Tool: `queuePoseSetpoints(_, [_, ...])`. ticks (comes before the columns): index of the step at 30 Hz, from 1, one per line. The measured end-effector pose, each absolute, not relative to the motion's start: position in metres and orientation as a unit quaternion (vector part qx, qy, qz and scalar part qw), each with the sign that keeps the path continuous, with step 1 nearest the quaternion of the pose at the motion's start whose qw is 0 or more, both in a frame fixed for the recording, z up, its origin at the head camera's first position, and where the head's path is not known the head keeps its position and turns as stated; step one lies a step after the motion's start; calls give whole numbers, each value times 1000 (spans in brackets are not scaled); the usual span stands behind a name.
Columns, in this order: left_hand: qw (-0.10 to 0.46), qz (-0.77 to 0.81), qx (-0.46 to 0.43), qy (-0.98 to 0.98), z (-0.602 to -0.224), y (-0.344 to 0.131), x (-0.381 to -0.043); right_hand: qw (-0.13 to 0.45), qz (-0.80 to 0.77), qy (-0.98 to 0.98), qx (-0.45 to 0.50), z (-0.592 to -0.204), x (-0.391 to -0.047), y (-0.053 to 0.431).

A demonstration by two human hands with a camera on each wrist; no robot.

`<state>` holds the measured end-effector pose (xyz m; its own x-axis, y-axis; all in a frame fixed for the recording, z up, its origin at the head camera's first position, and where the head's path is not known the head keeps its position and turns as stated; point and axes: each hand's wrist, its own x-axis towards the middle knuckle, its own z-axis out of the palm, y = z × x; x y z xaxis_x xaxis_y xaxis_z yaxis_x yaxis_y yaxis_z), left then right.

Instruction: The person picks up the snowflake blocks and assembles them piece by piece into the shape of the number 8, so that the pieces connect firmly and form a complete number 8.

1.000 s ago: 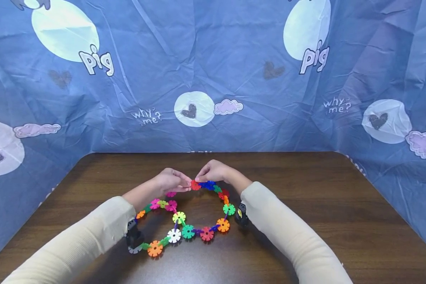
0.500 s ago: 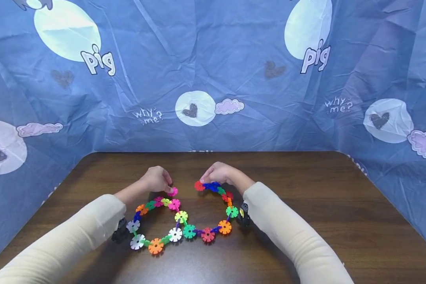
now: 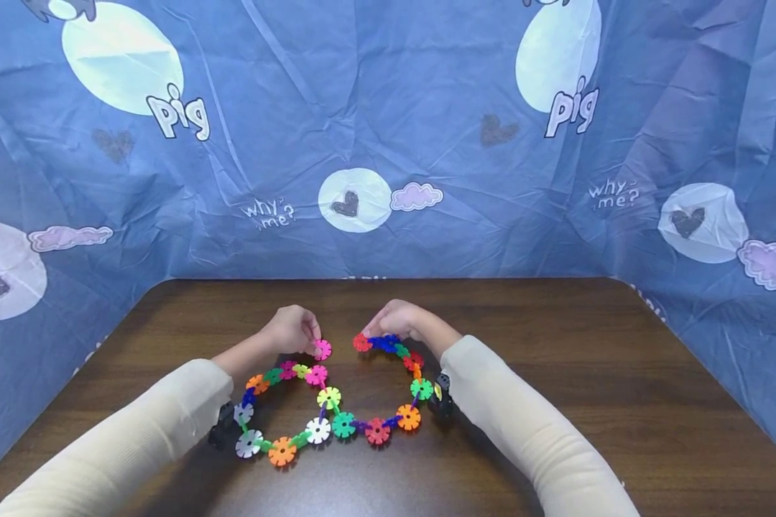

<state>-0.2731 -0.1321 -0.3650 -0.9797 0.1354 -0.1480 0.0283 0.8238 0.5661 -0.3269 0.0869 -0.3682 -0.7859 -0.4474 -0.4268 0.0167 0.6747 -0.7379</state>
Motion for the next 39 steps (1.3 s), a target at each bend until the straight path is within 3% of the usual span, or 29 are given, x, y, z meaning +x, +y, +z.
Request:
queuePoseSetpoints(12, [20, 300, 154, 941, -363, -112, -252, 306, -416, 851, -96, -379, -318, 81])
queuePoseSetpoints(25, [-24, 276, 155, 948, -363, -95, -251, 300, -420, 852, -85, -373, -322, 85])
queuePoseSetpoints(39, [-85, 309, 180, 930, -367, -85, -257, 227, -428, 874, -35, -368, -318, 79])
